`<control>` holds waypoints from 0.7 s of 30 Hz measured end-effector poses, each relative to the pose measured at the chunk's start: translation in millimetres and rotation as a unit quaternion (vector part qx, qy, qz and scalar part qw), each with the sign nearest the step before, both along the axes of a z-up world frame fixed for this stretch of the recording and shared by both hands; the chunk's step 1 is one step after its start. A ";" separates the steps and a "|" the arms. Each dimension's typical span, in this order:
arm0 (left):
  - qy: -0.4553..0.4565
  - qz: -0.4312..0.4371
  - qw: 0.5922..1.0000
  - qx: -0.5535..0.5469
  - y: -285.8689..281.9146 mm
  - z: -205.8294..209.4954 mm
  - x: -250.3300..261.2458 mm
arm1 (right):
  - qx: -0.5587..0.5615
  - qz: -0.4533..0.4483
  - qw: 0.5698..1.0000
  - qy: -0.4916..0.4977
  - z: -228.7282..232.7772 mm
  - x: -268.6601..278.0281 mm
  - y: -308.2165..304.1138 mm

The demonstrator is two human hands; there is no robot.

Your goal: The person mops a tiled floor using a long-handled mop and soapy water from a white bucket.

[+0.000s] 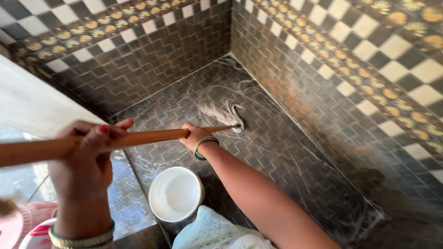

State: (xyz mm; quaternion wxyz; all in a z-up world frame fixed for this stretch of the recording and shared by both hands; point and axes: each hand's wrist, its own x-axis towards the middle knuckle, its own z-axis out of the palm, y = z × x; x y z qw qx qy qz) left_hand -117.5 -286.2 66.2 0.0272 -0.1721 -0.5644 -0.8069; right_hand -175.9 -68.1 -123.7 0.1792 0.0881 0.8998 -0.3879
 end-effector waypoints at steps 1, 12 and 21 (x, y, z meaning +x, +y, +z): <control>0.000 -0.005 1.000 0.002 12.3 2.6 4.8 | 0.002 -0.005 1.000 0.000 -1.6 17.4 14.4; -0.167 -0.212 0.963 -0.001 210.3 -58.4 97.6 | 0.061 -0.236 0.969 -0.050 -75.8 283.7 219.1; -0.283 -0.272 0.902 -0.180 252.2 -92.9 115.9 | 0.059 -0.539 0.833 0.112 -192.7 339.0 221.4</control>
